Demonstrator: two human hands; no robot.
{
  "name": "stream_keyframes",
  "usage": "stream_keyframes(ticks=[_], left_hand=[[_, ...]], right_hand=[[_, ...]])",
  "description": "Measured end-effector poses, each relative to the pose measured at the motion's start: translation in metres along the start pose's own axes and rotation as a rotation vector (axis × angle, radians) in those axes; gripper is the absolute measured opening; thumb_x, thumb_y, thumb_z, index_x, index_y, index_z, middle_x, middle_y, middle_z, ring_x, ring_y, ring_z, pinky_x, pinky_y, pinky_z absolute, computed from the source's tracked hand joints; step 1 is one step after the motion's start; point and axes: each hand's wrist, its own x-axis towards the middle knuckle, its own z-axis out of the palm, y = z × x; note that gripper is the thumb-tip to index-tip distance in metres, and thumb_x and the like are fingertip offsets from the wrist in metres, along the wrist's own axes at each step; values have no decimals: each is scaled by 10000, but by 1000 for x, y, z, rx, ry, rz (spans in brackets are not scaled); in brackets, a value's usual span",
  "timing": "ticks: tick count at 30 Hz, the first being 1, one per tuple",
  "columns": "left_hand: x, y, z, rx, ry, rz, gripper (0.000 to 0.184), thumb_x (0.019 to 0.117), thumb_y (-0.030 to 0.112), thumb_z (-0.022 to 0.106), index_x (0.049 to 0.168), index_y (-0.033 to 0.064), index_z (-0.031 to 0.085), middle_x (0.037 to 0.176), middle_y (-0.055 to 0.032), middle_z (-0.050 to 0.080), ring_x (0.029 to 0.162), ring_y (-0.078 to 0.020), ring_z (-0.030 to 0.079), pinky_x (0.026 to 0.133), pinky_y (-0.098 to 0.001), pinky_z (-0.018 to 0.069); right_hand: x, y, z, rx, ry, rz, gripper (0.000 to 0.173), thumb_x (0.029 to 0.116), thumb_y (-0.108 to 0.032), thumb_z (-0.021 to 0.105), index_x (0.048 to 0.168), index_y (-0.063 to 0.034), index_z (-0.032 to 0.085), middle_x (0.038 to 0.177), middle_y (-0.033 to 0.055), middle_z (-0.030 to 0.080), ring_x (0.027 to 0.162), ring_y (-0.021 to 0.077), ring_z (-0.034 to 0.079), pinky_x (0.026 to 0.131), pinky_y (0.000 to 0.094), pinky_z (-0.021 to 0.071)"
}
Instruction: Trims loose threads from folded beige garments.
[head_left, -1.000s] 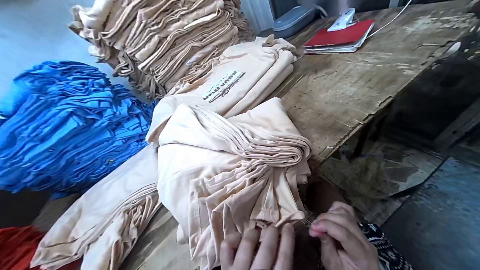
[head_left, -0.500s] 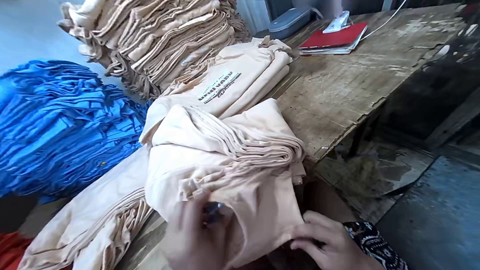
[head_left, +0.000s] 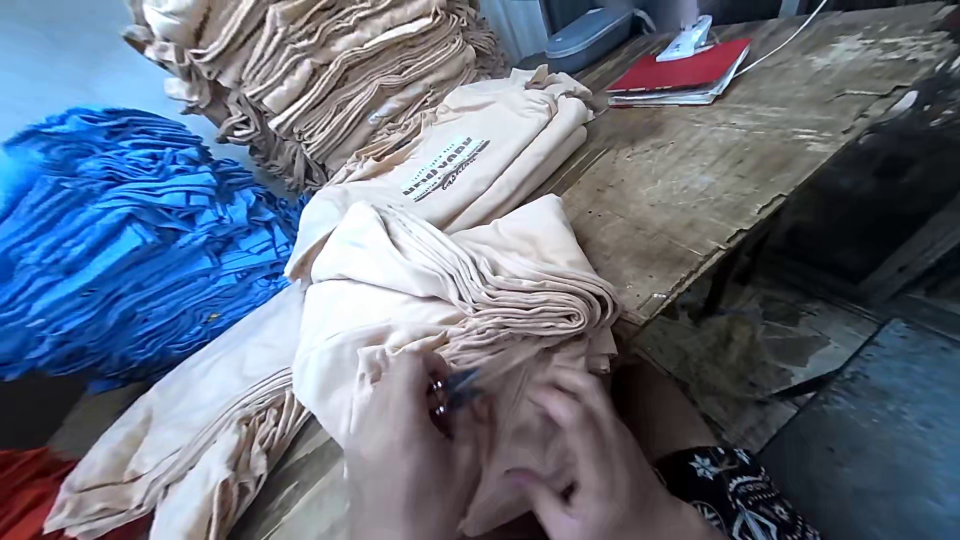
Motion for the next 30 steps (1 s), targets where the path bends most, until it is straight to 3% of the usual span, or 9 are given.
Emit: stream_keyframes(ticks=[2,4,6,8,14,18,22,26,30], left_hand=[[17,-2,-14,135,48,-15,270,814,82,589,1065,-1,644,806,-143,619,671,-317,613,543,-502,478],[31,-17,-12,239,223,2,232,869,63,567,1059,-5,680,858,-226,613,754,-421,617,628,-580,466],[31,-56,6,237,416,201,195,953,86,595,1091,10,710,867,-248,609,775,-427,605,694,-563,473],[11,-95,25,109,438,449,214,985,156,618,1162,77,709,797,-157,578,691,-310,560,639,-460,462],[-57,-94,2,-187,-129,513,320,916,501,698,1116,250,704,779,-2,623,727,-155,610,741,-341,515],[-67,-96,-5,-276,-250,446,105,946,312,708,975,211,705,952,11,706,900,-109,675,822,-296,560],[-55,-90,-19,-578,-204,308,177,1013,333,654,971,162,676,930,40,702,896,-43,670,838,-236,560],[-45,-79,-37,-764,-287,317,267,1037,380,602,928,139,639,871,19,665,834,-63,654,798,-256,560],[-43,-86,-48,-843,-359,325,299,1040,381,595,902,117,615,861,-6,659,837,-71,658,757,-240,556]], right_hand=[[7,6,20,-158,-123,-14,395,915,-446,714,1228,-205,721,1218,95,684,1096,275,658,889,474,571],[3,21,28,-71,-47,-81,147,979,-320,671,998,-224,781,986,9,719,967,204,662,849,418,551],[-6,36,19,106,5,-140,143,1005,-264,662,950,-184,767,930,-10,698,959,147,652,900,354,544],[-22,48,2,163,6,-119,154,1006,-298,658,946,-183,741,950,-18,691,999,129,649,952,351,539],[-42,51,-28,58,83,-62,150,974,-370,680,975,-223,707,977,-42,641,994,96,612,884,291,523],[-32,25,-7,-12,161,-136,112,981,-289,619,1045,-233,692,1013,-42,634,1013,100,604,923,311,500],[-18,-20,30,-90,250,-82,102,891,-299,621,962,-243,573,978,-31,605,987,124,580,995,368,413],[17,-48,66,-262,361,59,414,780,-532,734,978,-211,562,934,18,607,927,194,591,923,445,422],[27,-26,22,-316,347,171,566,562,-395,780,1044,-148,617,1064,131,646,1027,342,611,860,583,464]])
